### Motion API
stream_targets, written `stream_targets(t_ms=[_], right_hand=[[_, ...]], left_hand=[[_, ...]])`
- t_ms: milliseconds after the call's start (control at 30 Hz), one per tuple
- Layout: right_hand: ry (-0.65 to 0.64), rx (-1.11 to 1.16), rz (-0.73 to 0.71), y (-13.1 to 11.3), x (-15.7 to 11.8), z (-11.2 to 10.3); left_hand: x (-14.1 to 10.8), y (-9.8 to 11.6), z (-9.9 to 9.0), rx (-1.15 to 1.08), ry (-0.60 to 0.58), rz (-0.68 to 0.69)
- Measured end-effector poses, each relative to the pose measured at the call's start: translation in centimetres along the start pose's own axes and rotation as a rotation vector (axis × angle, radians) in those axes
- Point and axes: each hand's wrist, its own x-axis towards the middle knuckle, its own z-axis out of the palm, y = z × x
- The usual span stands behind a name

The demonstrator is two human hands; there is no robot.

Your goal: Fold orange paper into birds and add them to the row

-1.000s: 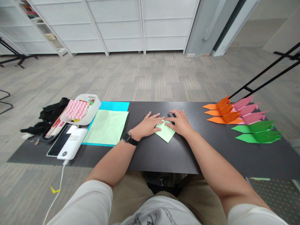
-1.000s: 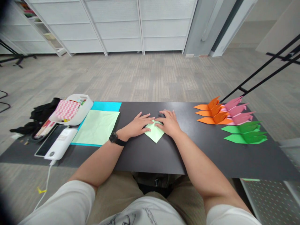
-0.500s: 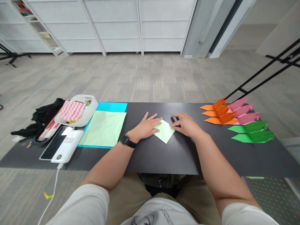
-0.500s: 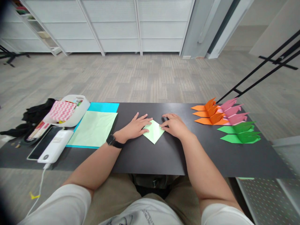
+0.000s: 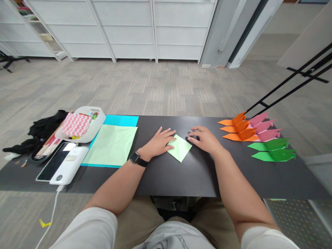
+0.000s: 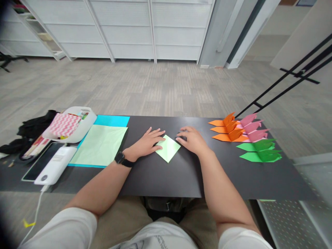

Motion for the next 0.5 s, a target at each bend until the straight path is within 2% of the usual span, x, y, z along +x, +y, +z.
stream_targets(t_ms=[200, 500], right_hand=[[0.034, 0.046, -0.011, -1.3, 0.7, 2.7], [0.151, 0.303, 0.111, -1.4, 0.9, 4.0]], left_hand=[[0.0, -0.4, 0.7, 0.012, 0.096, -0.021], [0.1, -0.6, 0.9, -0.084, 0.179, -0.11]])
